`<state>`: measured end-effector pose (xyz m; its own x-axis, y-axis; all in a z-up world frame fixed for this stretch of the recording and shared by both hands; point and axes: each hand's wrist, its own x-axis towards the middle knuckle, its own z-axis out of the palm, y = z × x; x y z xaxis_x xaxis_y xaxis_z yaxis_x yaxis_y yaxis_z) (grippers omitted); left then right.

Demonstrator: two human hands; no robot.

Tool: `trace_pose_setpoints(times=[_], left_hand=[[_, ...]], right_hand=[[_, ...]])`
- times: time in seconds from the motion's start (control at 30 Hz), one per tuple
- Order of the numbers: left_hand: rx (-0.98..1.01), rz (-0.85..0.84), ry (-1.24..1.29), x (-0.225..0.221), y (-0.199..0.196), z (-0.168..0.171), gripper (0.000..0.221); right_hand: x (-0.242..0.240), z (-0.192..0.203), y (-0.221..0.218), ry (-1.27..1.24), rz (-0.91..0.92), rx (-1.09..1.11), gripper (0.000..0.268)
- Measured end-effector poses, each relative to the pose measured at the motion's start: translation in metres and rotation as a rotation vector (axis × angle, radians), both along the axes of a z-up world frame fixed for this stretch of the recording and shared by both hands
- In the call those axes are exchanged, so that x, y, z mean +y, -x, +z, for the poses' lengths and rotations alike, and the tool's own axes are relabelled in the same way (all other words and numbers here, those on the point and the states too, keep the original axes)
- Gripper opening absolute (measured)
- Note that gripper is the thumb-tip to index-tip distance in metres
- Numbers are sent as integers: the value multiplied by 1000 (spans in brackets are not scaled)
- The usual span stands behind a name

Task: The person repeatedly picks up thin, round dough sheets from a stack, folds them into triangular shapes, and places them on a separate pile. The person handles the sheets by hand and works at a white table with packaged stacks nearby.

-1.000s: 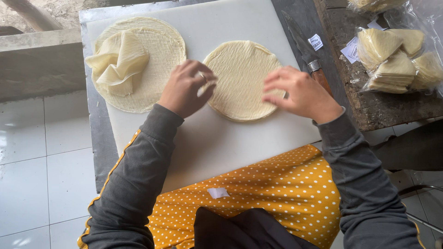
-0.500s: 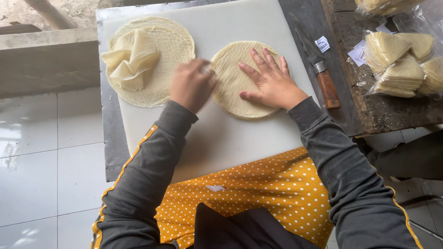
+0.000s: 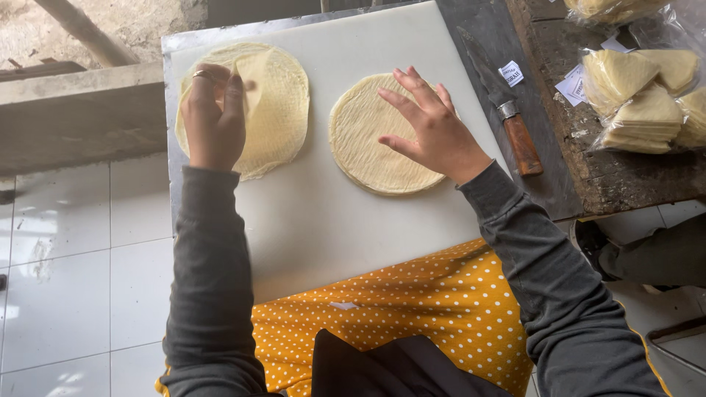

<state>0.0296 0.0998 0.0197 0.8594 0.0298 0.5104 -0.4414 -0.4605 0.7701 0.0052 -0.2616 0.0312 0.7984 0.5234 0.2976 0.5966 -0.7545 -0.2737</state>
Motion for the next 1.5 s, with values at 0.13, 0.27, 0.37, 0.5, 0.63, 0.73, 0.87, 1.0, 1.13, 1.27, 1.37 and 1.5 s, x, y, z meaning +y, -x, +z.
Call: trace_pose_setpoints(times=[0.13,0.27,0.37,0.5,0.63,0.73,0.87,1.0,1.13,1.27,1.37,1.5], left_hand=[[345,-560,543,-28,30,22,20],[530,-812,694,-70,44,31,21],[663,-920,852,-89,52,37,27],[473,-746,498,-99,66,47,47],[208,-354,142,-101,70,63,33],[112,-383,52,-91,76,83,19],[47,-522,15,-84,80,107,9],[209,-515,53,-91,72,104,13],[320,-421,105,-114,18,64,21],[338,-231,-59,-120,-21,0,27],[325,-199,-159,-110,-33,-34,29],[345,-146,-222,-107,-30,-45,29]], right_hand=[[8,17,18,-525,110,159,91],[6,18,17,-879,376,694,80],[-2,16,15,-711,273,883,36],[-13,25,18,-901,311,738,22],[-20,50,30,-776,258,282,21],[-30,73,41,-581,184,16,18],[-45,90,58,-607,97,3,20],[-62,93,58,-528,-94,64,22],[-62,67,3,-479,-156,209,17],[-38,11,-44,-279,-104,99,39],[-48,-2,-53,-212,-185,211,54],[-65,8,-40,-113,-306,408,60]])
